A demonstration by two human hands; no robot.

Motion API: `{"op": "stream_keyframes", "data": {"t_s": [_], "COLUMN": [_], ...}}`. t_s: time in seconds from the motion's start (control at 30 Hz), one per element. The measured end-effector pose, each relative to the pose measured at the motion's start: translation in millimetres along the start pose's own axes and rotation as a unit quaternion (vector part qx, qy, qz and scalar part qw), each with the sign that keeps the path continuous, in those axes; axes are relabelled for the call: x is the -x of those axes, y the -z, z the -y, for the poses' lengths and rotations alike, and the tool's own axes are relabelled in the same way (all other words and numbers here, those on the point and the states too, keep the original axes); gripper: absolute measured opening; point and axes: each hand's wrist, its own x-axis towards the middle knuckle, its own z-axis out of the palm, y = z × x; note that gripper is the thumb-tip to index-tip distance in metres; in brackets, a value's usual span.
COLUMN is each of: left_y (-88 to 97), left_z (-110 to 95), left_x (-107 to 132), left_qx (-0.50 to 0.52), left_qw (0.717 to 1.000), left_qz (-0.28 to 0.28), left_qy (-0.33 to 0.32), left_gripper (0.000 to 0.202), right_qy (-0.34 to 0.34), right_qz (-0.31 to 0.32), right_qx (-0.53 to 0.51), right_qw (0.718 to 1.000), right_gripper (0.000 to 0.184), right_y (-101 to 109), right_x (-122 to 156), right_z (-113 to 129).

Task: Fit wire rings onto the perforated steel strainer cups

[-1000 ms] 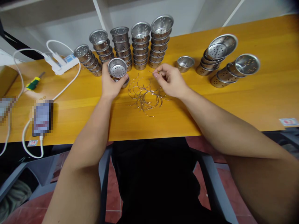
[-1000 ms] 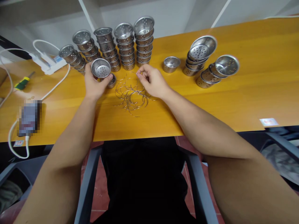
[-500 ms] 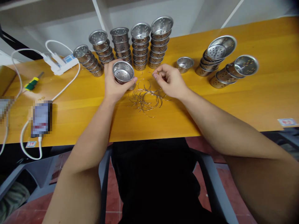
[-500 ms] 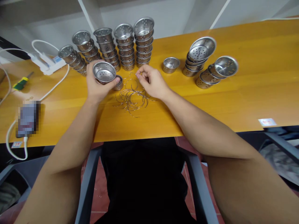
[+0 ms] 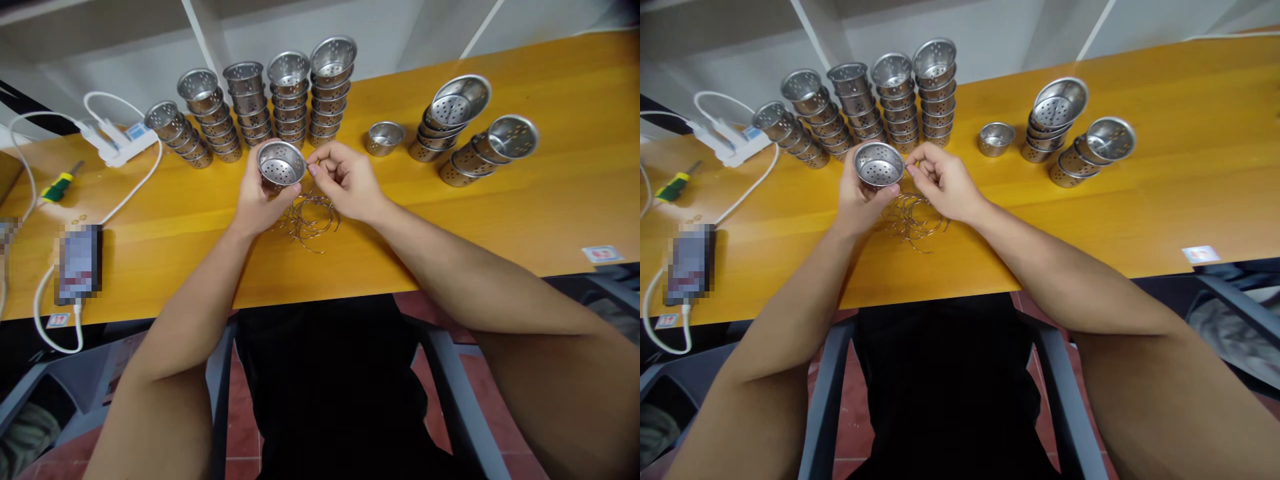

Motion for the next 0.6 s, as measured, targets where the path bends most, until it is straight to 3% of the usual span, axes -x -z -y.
{"op": "stream_keyframes", "data": {"t_s": [0.1,0.2,0.33,0.43,0.6], "left_y": [-1.3,1.7,4.4,3.2,1.3], "left_z": [-4,-18,-33,-33,-29], "left_x": [0,-2,-4,-4,-3], "left_qx": [0.032,-0.030,-0.076,-0.069,-0.027], "left_qw": [0.999,0.999,0.997,0.997,0.999], "left_qz": [0.001,-0.010,-0.014,-0.019,0.031], "left_qy": [-0.023,-0.011,0.011,0.011,0.036], "left_gripper": [0.101,0.107,0.100,0.101,0.109], "right_qy": [-0.009,-0.035,-0.061,-0.050,-0.035], "right_qz": [-0.011,-0.023,-0.016,-0.006,-0.007], "right_qx": [0.009,0.017,0.019,0.022,0.022], "right_qw": [1.000,0.999,0.998,0.998,0.999], "right_gripper": [0.054,0.049,0.049,0.052,0.053], "right_y": [3,5,4,3,3], "right_x": [-1,-1,0,0,-1], "right_z": [-1,3,8,10,8]}}
